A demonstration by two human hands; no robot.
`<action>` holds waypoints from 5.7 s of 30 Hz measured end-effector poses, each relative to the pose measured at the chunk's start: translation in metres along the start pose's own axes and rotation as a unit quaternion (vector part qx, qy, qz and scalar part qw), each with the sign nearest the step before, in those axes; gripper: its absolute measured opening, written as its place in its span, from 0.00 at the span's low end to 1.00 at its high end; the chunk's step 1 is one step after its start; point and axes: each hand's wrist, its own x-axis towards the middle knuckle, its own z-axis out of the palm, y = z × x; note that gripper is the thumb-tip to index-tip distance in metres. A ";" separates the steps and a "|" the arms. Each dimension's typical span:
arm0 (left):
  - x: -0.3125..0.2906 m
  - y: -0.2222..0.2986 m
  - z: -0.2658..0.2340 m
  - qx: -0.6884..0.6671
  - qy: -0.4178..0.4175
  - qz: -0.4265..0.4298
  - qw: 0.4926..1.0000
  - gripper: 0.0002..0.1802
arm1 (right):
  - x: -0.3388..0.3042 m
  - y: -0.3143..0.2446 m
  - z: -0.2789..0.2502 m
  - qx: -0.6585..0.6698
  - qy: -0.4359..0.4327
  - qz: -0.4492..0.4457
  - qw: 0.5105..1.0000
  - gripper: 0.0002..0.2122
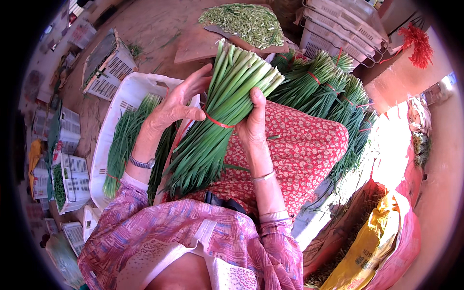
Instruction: The person sorts and organizes bundles of green chives, tying them with red bands, cutting off the ends with a large knife, and placing the processed chives into a white plastic crate.
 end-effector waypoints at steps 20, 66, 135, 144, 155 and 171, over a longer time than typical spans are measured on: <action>-0.015 -0.031 0.025 0.047 0.039 -0.063 0.996 0.46 | 0.022 -0.080 0.052 -0.788 -0.061 -0.378 0.483 0.11; -0.028 -0.060 0.051 0.299 0.072 -0.078 0.948 0.52 | 0.054 -0.110 0.016 -0.769 -0.217 -0.059 0.598 0.17; -0.057 -0.019 0.005 -0.109 -0.110 -0.232 0.960 0.41 | 0.039 -0.166 -0.117 -0.889 -0.033 -0.033 0.455 0.11; -0.166 0.058 -0.205 0.531 0.215 -0.254 0.779 0.48 | 0.045 -0.127 -0.100 -0.789 -0.058 -0.042 0.610 0.11; -0.169 -0.163 -0.280 0.173 0.313 -0.239 0.903 0.39 | 0.048 -0.117 -0.102 -0.805 -0.026 0.024 0.592 0.09; -0.138 -0.212 -0.282 0.009 0.152 -0.374 0.915 0.39 | 0.059 -0.105 -0.106 -0.840 -0.046 0.079 0.535 0.12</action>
